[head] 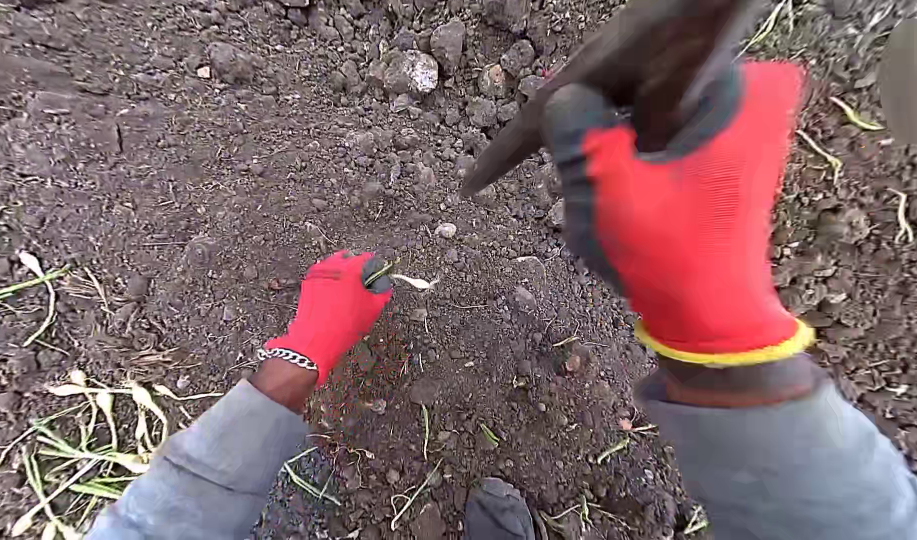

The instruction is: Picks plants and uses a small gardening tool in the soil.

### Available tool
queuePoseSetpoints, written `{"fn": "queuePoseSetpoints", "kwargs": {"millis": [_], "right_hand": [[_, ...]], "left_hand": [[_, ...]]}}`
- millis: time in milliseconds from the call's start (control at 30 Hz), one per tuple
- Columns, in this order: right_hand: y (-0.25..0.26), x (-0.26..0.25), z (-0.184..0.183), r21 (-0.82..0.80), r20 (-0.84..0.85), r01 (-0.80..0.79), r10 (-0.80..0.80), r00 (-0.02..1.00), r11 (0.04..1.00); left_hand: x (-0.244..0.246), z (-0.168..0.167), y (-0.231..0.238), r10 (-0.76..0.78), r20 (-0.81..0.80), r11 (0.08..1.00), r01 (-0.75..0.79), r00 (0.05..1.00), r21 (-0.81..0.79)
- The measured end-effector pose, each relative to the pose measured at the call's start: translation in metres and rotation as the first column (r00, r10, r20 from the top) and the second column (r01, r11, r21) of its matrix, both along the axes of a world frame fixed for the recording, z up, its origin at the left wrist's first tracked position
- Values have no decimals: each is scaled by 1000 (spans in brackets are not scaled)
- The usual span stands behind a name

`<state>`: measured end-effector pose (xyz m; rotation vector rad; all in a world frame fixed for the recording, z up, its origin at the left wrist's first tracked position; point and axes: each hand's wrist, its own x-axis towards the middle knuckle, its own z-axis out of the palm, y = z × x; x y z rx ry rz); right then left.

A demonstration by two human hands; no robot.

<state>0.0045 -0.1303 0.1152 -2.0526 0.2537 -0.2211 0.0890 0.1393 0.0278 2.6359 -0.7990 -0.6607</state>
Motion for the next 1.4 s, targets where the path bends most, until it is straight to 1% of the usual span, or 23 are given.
{"fn": "queuePoseSetpoints", "kwargs": {"millis": [33, 67, 133, 167, 233, 300, 367, 467, 500, 567, 667, 733, 767, 800, 833, 900, 967, 1067, 1100, 1167, 1267, 1333, 1400], "right_hand": [[24, 3, -29, -76, -268, 77, -95, 959, 994], [45, -5, -78, -116, -414, 97, -137, 900, 989], [66, -38, -156, -119, -562, 87, -139, 816, 989], [62, -48, -165, -97, -598, 87, -128, 791, 991], [47, -69, -127, -76, -609, 121, -143, 781, 990], [31, -86, -81, -128, -507, 158, -202, 838, 979], [31, -112, -81, -199, -483, 147, -227, 846, 969], [34, -112, -129, -196, -625, 55, -168, 762, 979], [35, -97, -122, -185, -658, 45, -158, 736, 982], [34, -67, -67, -162, -620, 62, -151, 770, 985], [30, -66, 38, 68, -264, 90, -69, 962, 994], [17, -66, 29, 242, 96, -220, 202, 975, 945], [8, -49, -4, 182, 171, -460, 433, 885, 869], [36, -33, -38, 108, 132, -377, 363, 923, 920], [71, -24, -54, 42, -202, -274, 277, 939, 961], [120, -35, -114, 19, -538, -98, 93, 837, 995], [110, -65, -125, 16, -630, -41, 42, 775, 999], [72, -106, -84, -42, -543, -67, 34, 839, 997], [64, -115, -85, -60, -509, -93, 49, 859, 994], [63, -134, -108, -94, -544, -108, 40, 838, 990], [76, -119, -120, -150, -660, -129, -2, 752, 980], [82, -91, -75, -145, -629, -136, 15, 778, 980], [83, -67, -11, 46, -514, -121, 127, 848, 992]], "left_hand": [[13, 7, -13, -31, 41, 999, 30, 999, 15], [21, 10, -28, -65, 58, 996, 61, 996, 66], [23, 0, -65, -146, 21, 966, 138, 989, 220], [15, -18, -83, -195, -21, 939, 193, 981, 283], [-22, -71, -94, -289, -105, 907, 307, 952, 288], [-37, -95, -95, -301, -208, 910, 346, 931, 228], [-39, -86, -71, -239, -253, 955, 274, 937, 113], [-20, -53, -5, -174, -78, 981, 180, 982, 71], [-16, -40, 21, -164, -35, 977, 168, 986, 132], [-10, -17, 65, -137, -30, 951, 139, 990, 276], [-14, 10, 105, 38, -120, 979, -12, 992, 204], [-12, 29, 110, 226, -183, 973, -214, 957, 81], [-9, 38, 107, 294, -189, 955, -295, 937, 28], [-4, 47, 100, 347, -183, 934, -357, 920, -22], [3, 55, 88, 379, -170, 916, -395, 910, -70], [7, 54, 53, 376, -130, 912, -391, 918, -126], [-12, 19, 6, 275, -190, 955, -290, 943, -58], [-86, -56, -26, 184, -445, 975, -105, 876, 195], [-95, -71, -17, 198, -495, 971, -101, 846, 216], [-101, -57, 20, 304, -514, 952, -234, 802, 197], [-114, 3, 113, 584, -207, 810, -579, 785, 90], [-133, 9, 172, 733, -18, 674, -722, 680, 155], [-147, -11, 204, 813, -54, 557, -747, 580, 363]]}}
